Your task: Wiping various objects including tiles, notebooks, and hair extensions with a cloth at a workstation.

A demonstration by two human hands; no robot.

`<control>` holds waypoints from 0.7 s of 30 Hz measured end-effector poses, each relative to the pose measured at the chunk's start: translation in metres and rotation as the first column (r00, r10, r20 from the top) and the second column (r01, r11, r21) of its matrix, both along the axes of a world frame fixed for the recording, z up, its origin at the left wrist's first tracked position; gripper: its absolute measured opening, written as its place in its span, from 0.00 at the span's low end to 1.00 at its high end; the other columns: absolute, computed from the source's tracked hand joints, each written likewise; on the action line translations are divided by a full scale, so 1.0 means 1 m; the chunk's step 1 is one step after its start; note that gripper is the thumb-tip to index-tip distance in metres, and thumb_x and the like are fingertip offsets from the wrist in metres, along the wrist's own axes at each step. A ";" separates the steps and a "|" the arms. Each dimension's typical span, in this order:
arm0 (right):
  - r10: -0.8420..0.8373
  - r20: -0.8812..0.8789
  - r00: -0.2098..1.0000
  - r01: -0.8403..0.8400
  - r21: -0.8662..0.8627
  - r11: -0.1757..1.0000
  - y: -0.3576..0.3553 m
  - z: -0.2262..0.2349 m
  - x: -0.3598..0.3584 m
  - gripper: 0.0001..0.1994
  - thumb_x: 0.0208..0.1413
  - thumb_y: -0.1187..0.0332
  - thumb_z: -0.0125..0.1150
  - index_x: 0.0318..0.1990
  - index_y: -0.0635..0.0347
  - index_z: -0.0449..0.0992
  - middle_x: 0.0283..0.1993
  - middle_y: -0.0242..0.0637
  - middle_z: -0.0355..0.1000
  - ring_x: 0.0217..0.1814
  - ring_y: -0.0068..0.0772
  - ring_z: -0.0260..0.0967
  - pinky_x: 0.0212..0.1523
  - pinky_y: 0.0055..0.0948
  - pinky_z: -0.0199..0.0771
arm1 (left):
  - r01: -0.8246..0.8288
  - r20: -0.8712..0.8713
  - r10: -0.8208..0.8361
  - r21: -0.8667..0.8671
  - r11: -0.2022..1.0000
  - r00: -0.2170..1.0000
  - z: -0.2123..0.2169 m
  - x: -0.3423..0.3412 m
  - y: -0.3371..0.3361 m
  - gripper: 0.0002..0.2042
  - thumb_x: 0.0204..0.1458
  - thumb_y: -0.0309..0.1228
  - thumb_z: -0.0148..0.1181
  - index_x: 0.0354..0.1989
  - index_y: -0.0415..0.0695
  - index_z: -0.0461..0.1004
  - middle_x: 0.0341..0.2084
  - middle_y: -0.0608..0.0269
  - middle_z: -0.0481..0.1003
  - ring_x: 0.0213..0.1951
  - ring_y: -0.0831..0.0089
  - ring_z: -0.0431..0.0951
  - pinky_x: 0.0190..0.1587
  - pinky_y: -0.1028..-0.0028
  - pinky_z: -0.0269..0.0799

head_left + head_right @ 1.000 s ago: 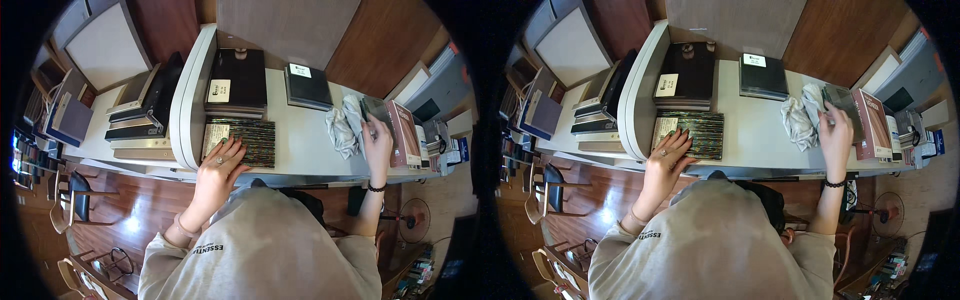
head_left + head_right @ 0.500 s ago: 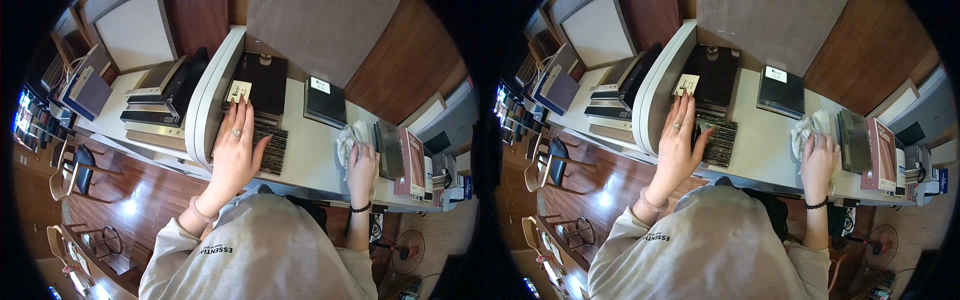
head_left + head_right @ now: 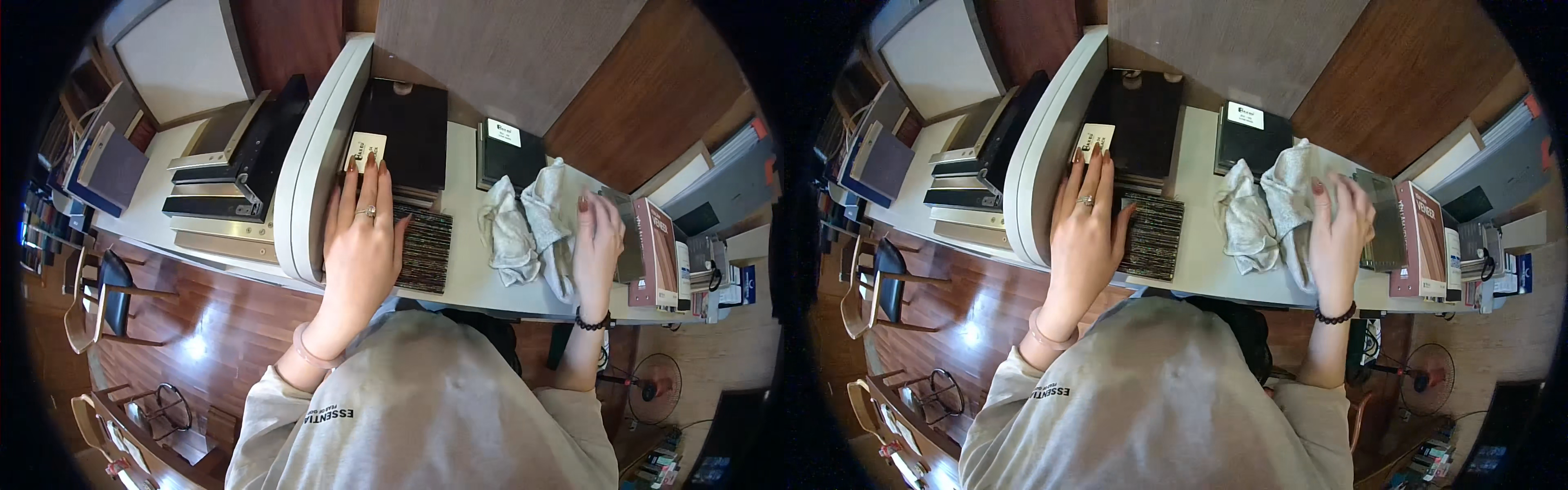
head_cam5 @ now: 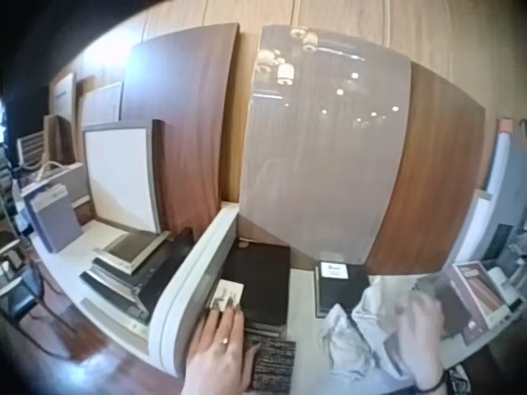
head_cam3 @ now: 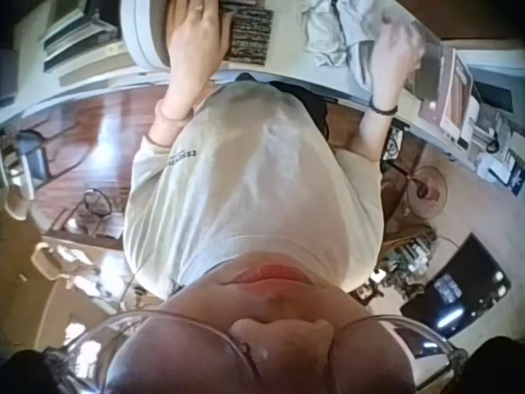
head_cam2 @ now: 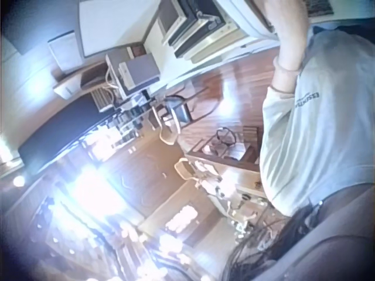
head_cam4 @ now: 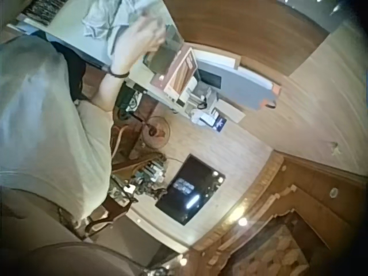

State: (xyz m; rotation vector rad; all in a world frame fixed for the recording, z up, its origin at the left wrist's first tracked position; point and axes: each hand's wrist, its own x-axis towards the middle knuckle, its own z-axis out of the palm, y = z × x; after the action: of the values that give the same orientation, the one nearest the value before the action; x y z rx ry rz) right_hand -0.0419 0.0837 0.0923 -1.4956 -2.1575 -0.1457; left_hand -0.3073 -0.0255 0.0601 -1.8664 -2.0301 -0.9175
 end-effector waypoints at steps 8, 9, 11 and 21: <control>-0.136 -0.204 0.970 0.070 -0.301 0.951 0.021 -0.005 0.002 0.18 0.51 0.69 0.61 0.50 0.61 0.75 0.47 0.47 0.72 0.48 0.36 0.71 0.46 0.29 0.70 | -0.014 0.086 0.012 0.030 0.999 0.996 -0.003 0.003 0.000 0.27 0.52 0.28 0.56 0.60 0.30 0.59 0.60 0.36 0.59 0.61 0.43 0.59 0.62 0.58 0.57; -0.088 -0.214 0.973 0.074 -0.075 0.994 0.021 0.004 -0.002 0.18 0.50 0.72 0.60 0.51 0.61 0.75 0.45 0.44 0.73 0.44 0.34 0.72 0.43 0.27 0.70 | -0.016 0.075 0.014 0.023 1.000 0.997 -0.002 0.003 -0.001 0.27 0.53 0.28 0.56 0.60 0.30 0.59 0.60 0.35 0.58 0.61 0.43 0.59 0.62 0.58 0.57; -0.034 -0.218 0.975 0.068 0.148 0.987 0.020 0.028 -0.019 0.18 0.49 0.74 0.60 0.51 0.60 0.75 0.42 0.42 0.74 0.40 0.31 0.72 0.40 0.26 0.70 | -0.024 0.060 0.024 0.010 1.000 0.998 -0.003 0.002 -0.002 0.27 0.53 0.28 0.55 0.60 0.30 0.59 0.60 0.35 0.58 0.61 0.43 0.59 0.62 0.58 0.57; 0.688 -0.166 0.706 -0.701 -0.031 0.712 0.053 0.010 -0.146 0.19 0.47 0.84 0.52 0.48 0.64 0.76 0.49 0.40 0.73 0.55 0.40 0.68 0.54 0.26 0.67 | -0.155 -0.165 0.152 -0.005 0.988 0.975 -0.012 0.000 0.008 0.26 0.48 0.22 0.47 0.59 0.30 0.62 0.60 0.47 0.63 0.61 0.59 0.63 0.58 0.67 0.62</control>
State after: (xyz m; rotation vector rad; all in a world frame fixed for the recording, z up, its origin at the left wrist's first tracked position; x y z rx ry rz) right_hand -0.1879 0.1365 0.1025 -0.5993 -2.4706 0.3256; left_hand -0.3069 -0.0178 0.0484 -1.7033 -2.0534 -0.6848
